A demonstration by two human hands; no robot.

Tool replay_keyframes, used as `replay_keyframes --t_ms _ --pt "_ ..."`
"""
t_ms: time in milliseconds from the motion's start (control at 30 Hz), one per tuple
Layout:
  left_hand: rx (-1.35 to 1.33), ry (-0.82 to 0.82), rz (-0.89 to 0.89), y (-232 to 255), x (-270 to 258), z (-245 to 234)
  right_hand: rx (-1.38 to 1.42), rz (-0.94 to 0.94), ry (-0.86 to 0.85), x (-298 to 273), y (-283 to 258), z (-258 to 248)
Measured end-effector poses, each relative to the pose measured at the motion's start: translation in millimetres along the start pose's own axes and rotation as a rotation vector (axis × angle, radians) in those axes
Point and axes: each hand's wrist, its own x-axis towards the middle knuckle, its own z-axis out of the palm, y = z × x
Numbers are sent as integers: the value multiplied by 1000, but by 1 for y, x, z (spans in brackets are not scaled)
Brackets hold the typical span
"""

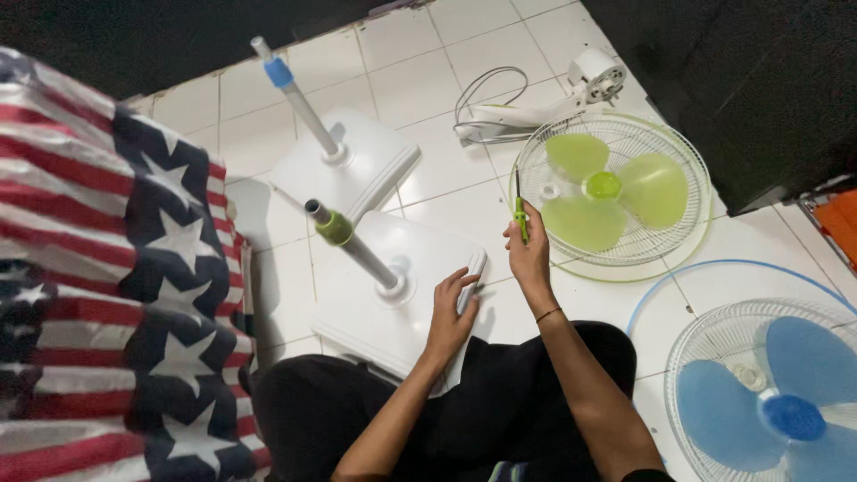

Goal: The person sits on the floor and uses a screwdriver to disassemble a pedestal fan, unscrewing the front grille and blade cap, removing the grille and blades, then detaching the motor housing from the pole and separating the pole from the base.

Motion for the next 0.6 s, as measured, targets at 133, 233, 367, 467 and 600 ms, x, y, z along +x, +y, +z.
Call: replay_keyframes --t_ms 133,233,367,467,600 --pt "-96 70 -113 -26 -31 -26 -95 -87 25 -27 0 20" --pt "-76 127 -280 -68 -39 -35 -162 -162 38 -45 -6 25" --pt "72 230 -279 -136 -37 -59 -157 -62 14 -76 -18 25" --pt "54 267 -272 -162 -16 -78 -179 -51 14 -90 -27 20" --pt "-15 328 -69 -152 23 -110 -181 -68 18 -103 -32 10"
